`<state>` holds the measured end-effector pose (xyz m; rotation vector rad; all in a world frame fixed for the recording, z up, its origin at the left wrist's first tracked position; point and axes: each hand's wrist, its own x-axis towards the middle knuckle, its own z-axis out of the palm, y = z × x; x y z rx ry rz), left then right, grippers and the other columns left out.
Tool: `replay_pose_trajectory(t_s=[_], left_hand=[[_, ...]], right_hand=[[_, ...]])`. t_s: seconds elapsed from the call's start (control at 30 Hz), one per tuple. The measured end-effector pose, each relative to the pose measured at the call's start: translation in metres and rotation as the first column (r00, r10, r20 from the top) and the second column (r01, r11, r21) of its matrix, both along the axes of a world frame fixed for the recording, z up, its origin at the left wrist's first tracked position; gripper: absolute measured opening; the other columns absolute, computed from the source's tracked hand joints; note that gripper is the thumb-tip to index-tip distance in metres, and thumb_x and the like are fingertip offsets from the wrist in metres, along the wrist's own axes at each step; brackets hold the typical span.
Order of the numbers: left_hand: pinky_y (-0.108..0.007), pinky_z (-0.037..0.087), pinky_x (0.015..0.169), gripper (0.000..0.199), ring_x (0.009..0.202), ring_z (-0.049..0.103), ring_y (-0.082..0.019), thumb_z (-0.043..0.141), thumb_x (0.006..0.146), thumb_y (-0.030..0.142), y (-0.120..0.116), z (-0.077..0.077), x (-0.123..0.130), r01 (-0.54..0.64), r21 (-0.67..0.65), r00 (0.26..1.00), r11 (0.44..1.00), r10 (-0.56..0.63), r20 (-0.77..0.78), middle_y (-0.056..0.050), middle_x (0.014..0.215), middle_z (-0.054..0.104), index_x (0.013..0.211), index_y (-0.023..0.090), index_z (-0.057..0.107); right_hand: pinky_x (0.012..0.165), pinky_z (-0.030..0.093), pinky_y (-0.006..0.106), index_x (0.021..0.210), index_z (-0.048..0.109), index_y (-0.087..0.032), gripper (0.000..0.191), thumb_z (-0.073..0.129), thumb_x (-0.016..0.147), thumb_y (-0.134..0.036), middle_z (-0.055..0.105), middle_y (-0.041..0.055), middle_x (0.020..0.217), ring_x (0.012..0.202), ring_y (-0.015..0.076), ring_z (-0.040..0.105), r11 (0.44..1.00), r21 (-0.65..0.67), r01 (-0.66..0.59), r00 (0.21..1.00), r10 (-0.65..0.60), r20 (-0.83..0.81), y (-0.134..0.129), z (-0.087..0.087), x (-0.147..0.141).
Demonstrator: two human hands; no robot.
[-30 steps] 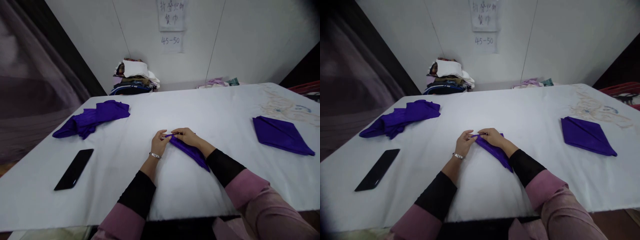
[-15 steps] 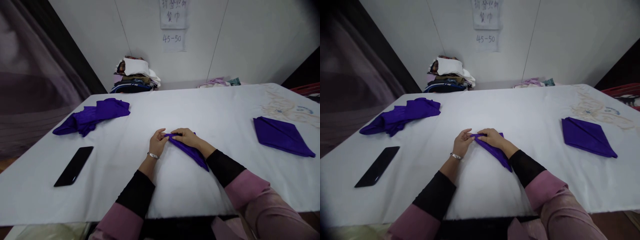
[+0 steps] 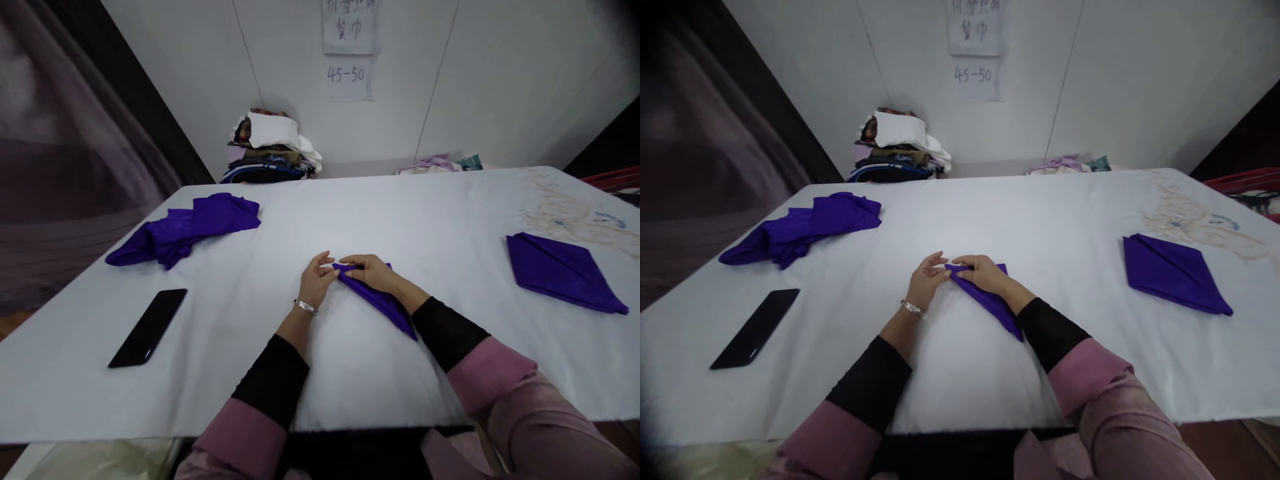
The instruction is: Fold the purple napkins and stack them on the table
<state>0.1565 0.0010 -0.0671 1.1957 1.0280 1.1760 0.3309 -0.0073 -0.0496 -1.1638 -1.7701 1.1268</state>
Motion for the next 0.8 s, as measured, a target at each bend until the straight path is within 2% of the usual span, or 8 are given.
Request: replay_pose_trajectory(t_s=[0.07,0.17,0.27,0.37,0.47,0.57,0.67,0.8], left_hand=[[-0.027,0.047,0.061,0.052,0.066,0.057,-0.01,0.074,0.055,0.028,0.0,0.002,-0.001,0.052,-0.043,0.998,0.998,-0.054,-0.039,-0.002,0.089,0.061,0.104,0.018,0.059],[-0.024,0.04,0.049,0.038,0.053,0.051,-0.009,0.072,0.059,0.034,0.0,0.004,0.0,0.105,-0.068,0.986,0.992,-0.113,-0.121,0.002,0.064,0.058,0.091,0.016,0.063],[-0.023,0.036,0.045,0.023,0.046,0.046,-0.008,0.068,0.064,0.036,0.001,0.003,0.004,0.05,-0.039,0.981,0.998,-0.056,-0.183,0.005,0.051,0.052,0.074,0.017,0.062],[-0.025,0.041,0.052,0.016,0.051,0.05,-0.01,0.066,0.065,0.033,0.002,0.0,0.006,-0.055,0.04,0.942,0.998,0.065,-0.33,0.004,0.054,0.056,0.068,0.019,0.06],[-0.029,0.043,0.061,0.013,0.061,0.054,-0.015,0.062,0.068,0.033,0.003,-0.002,0.006,-0.096,0.164,0.799,0.982,0.174,-0.576,0.002,0.061,0.059,0.065,0.021,0.061],[-0.035,0.043,0.075,0.01,0.08,0.055,-0.02,0.062,0.068,0.029,0.004,-0.004,0.006,-0.052,0.311,0.662,0.949,0.266,-0.7,-0.003,0.077,0.062,0.061,0.022,0.06],[-0.04,0.04,0.086,0.007,0.095,0.053,-0.024,0.063,0.067,0.025,0.006,-0.006,0.008,-0.037,0.341,0.62,0.939,0.289,-0.729,-0.004,0.091,0.064,0.06,0.023,0.061],[-0.041,0.035,0.093,0.008,0.103,0.052,-0.024,0.064,0.068,0.026,0.008,-0.007,0.008,-0.037,0.326,0.611,0.945,0.279,-0.74,-0.002,0.097,0.066,0.061,0.024,0.062]], right_hand=[[0.079,0.047,0.032,0.111,0.061,-0.02,0.035,0.06,0.076,-0.022,0.066,0.003,0.095,0.085,0.0159,0.06,1.0,0.006,0.023,1.0,-0.023,0.003,0.001,-0.003,0.0],[0.072,0.047,0.03,0.112,0.058,-0.019,0.036,0.058,0.077,-0.023,0.064,0.0005,0.082,0.074,0.0139,0.059,0.999,0.034,0.007,1.0,-0.008,0.005,0.001,-0.005,-0.001],[0.074,0.046,0.03,0.115,0.057,-0.021,0.036,0.058,0.079,-0.025,0.064,0.0008,0.086,0.077,0.014,0.059,0.997,0.076,0.012,0.996,-0.018,0.082,0.002,-0.006,0.001],[0.077,0.045,0.031,0.116,0.057,-0.025,0.037,0.059,0.08,-0.031,0.066,0.0024,0.093,0.083,0.0161,0.06,0.99,0.125,0.065,0.956,-0.098,0.276,0.005,-0.006,0.007],[0.076,0.045,0.032,0.117,0.057,-0.025,0.038,0.056,0.082,-0.038,0.067,0.0047,0.098,0.087,0.0191,0.061,0.985,0.154,0.076,0.895,-0.136,0.426,0.007,-0.006,0.012],[0.079,0.045,0.033,0.116,0.059,-0.023,0.038,0.053,0.084,-0.041,0.068,0.0072,0.101,0.091,0.022,0.062,0.981,0.188,0.057,0.846,-0.147,0.513,0.007,-0.004,0.014],[0.082,0.044,0.035,0.115,0.06,-0.021,0.037,0.05,0.086,-0.043,0.067,0.0091,0.106,0.096,0.025,0.061,0.973,0.225,0.048,0.784,-0.176,0.595,0.006,-0.002,0.012],[0.085,0.042,0.034,0.115,0.061,-0.021,0.038,0.045,0.089,-0.043,0.066,0.0089,0.109,0.099,0.0252,0.06,0.966,0.256,0.024,0.72,-0.195,0.666,0.006,-0.002,0.01]])
